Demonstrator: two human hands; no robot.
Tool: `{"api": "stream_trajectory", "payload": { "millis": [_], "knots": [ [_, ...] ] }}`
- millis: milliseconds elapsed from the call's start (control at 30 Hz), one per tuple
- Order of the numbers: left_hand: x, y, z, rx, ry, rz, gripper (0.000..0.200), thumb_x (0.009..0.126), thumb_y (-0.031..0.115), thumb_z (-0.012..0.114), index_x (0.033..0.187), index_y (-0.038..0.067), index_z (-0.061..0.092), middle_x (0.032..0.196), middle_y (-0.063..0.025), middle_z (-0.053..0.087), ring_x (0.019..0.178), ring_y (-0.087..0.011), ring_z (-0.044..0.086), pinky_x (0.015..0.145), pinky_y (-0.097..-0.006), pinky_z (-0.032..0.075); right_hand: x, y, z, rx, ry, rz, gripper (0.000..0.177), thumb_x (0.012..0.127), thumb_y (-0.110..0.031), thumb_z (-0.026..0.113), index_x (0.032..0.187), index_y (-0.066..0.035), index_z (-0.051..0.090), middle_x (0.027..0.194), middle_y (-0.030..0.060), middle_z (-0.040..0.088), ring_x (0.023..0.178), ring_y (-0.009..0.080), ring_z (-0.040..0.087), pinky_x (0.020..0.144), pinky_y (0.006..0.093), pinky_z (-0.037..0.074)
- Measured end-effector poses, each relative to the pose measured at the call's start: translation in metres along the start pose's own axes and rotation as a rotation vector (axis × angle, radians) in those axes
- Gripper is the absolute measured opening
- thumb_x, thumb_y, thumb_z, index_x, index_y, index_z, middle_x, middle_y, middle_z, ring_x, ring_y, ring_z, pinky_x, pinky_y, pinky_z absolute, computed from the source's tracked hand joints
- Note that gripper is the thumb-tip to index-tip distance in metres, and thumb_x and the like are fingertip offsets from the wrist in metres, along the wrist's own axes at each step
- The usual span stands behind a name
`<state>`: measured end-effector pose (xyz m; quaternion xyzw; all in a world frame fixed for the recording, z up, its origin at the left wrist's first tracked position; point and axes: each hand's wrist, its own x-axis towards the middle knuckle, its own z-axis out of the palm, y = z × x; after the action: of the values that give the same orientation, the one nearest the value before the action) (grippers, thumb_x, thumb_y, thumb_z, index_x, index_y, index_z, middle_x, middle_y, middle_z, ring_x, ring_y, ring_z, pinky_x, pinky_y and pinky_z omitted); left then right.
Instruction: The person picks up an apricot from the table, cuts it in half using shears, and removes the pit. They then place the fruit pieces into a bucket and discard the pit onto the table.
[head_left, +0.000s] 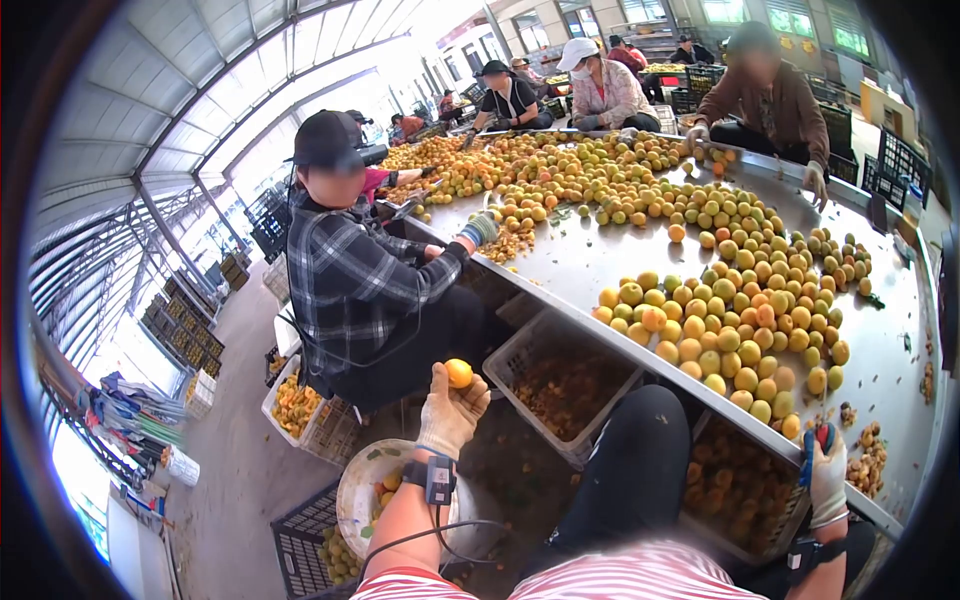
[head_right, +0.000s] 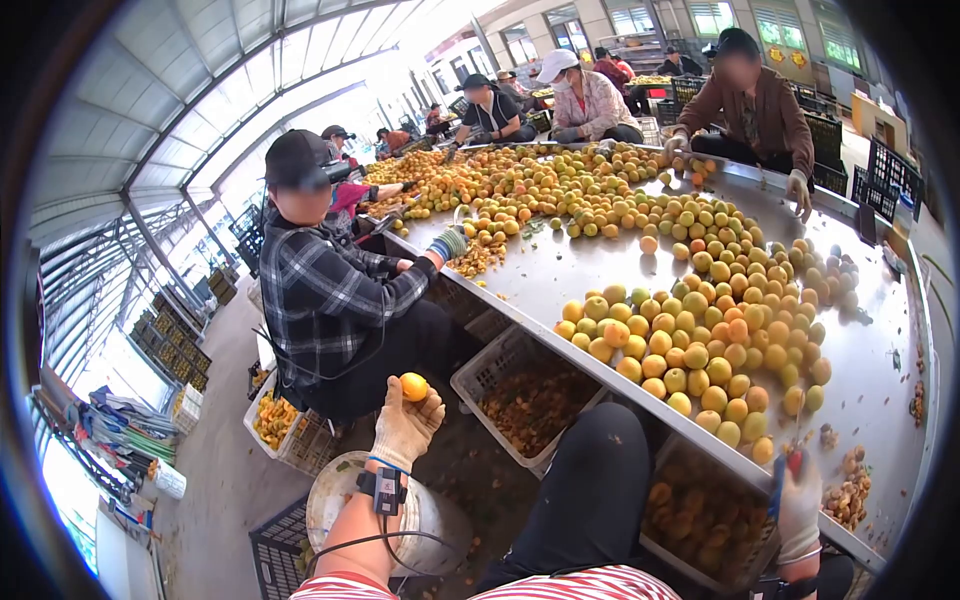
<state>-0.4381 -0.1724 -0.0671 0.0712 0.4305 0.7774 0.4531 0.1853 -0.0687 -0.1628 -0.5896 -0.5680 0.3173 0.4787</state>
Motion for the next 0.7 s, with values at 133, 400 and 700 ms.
{"api": "stream_trajectory", "payload": {
  "millis": [133, 400, 700],
  "knots": [
    [0.000, -0.005, 0.006, 0.023, 0.016, -0.013, 0.060, 0.087, 0.061, 0.064, 0.103, 0.003, 0.062, 0.090, -0.0106, 0.068, 0.078, -0.0232, 0.070, 0.075, -0.0393, 0.062, 0.000, 0.009, -0.002, -0.012, 0.015, -0.010, 0.027, 0.092, -0.010, 0.064, 0.115, 0.004, 0.061, 0.103, 0.0186, 0.066, 0.095, 0.0292, 0.062, 0.087, 0.0376, 0.048],
    [-0.004, -0.010, 0.011, 0.022, -0.027, -0.042, 0.052, 0.087, 0.056, 0.069, 0.101, 0.006, 0.063, 0.089, -0.0096, 0.069, 0.077, -0.0244, 0.071, 0.075, -0.0396, 0.060, -0.003, 0.012, -0.008, -0.145, -0.027, -0.035, 0.044, 0.090, -0.006, 0.062, 0.132, 0.002, 0.055, 0.120, 0.0234, 0.062, 0.109, 0.0368, 0.060, 0.097, 0.0406, 0.046],
    [-0.012, -0.020, 0.000, 0.073, -0.024, -0.069, 0.041, 0.091, 0.049, 0.068, 0.102, 0.010, 0.064, 0.088, -0.0082, 0.069, 0.079, -0.0244, 0.071, 0.076, -0.0409, 0.060, -0.003, 0.009, -0.007, -0.105, -0.054, -0.041, 0.044, 0.090, -0.007, 0.062, 0.133, 0.002, 0.055, 0.121, 0.0234, 0.062, 0.112, 0.0377, 0.058, 0.098, 0.0419, 0.044]
  ]
}}
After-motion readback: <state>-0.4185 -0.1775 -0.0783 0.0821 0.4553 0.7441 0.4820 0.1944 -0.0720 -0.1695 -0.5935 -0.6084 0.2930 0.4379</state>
